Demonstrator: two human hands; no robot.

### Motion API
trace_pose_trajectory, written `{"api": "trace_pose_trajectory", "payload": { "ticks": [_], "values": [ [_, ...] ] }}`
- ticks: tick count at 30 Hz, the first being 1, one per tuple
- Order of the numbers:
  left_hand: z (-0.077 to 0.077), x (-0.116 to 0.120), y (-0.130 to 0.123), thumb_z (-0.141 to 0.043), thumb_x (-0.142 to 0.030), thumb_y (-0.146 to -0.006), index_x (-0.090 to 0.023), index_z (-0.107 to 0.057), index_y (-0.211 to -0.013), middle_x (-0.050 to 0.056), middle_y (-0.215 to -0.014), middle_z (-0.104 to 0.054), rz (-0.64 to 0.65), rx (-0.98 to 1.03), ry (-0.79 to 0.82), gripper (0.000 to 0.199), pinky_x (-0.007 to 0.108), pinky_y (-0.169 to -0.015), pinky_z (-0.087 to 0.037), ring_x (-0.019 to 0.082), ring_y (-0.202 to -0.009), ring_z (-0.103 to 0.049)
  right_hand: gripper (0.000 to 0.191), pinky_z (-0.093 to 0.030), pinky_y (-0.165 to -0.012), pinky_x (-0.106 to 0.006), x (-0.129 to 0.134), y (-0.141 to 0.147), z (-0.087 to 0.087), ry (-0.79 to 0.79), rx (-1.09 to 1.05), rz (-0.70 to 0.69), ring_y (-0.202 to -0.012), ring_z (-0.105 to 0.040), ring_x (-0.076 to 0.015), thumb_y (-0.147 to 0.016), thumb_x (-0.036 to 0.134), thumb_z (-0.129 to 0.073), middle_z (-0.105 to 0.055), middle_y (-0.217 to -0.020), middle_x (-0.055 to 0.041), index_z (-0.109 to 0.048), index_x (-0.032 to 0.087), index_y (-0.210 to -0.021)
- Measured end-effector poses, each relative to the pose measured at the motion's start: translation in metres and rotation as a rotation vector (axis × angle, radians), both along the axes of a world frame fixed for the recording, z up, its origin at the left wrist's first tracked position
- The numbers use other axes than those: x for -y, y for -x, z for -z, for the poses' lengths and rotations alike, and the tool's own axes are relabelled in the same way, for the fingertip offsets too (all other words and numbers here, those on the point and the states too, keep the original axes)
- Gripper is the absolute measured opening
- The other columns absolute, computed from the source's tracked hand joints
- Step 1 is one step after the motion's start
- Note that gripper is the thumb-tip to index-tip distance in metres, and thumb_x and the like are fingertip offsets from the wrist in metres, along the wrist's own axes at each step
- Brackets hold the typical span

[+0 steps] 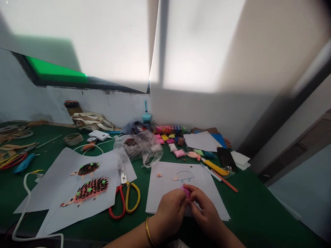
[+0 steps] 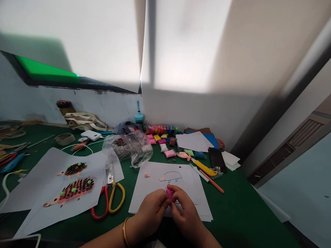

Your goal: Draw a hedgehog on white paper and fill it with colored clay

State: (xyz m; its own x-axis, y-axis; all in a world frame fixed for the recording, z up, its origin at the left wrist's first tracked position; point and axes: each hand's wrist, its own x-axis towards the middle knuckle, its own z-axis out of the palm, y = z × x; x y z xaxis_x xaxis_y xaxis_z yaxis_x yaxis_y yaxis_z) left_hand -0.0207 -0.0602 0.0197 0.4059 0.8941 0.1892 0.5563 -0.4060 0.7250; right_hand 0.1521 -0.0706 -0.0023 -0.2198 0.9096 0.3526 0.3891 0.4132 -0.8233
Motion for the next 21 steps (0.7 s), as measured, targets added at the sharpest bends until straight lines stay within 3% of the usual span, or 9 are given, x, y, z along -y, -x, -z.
{"api": "trace_pose_trajectory", "payload": {
  "ticks": [8,13,21],
  "values": [
    [-0.009,-0.003,-0.001,-0.04,-0.026,-0.096,-0.021,-0.057,-0.089,0.007,-0.087,-0.064,0.095,-0.23,-0.24,0.019,0.032,-0.066,-0.035,0.021,-0.076,-0.057,0.015,-0.05,-0.096,-0.047,-0.003,0.001,-0.018,-0.184,0.228,0.041,-0.114,-0.054,-0.0287,-0.08,0.014,-0.055,-0.059,-0.118,-0.0088,-0.064,0.024,-0.085],
    [-0.01,-0.001,-0.003,-0.037,-0.024,-0.096,-0.021,-0.054,-0.091,0.005,-0.087,-0.063,0.079,-0.163,-0.217,0.018,0.03,-0.066,-0.036,0.019,-0.074,-0.055,0.014,-0.052,-0.088,-0.041,-0.001,0.007,-0.02,-0.095,0.124,0.059,-0.102,-0.057,-0.0252,-0.083,0.016,-0.05,-0.056,-0.107,-0.0088,-0.061,0.023,-0.077],
    [0.001,-0.004,-0.006,-0.038,-0.029,-0.097,-0.021,-0.051,-0.077,0.002,-0.075,-0.058,-0.037,0.016,-0.103,0.026,0.029,-0.06,-0.032,0.016,-0.066,-0.049,0.017,-0.051,-0.085,-0.038,-0.006,0.014,-0.025,0.071,-0.012,0.075,-0.1,-0.056,-0.0238,-0.08,0.016,-0.048,-0.055,-0.104,-0.0068,-0.052,0.022,-0.064]
  ]
}}
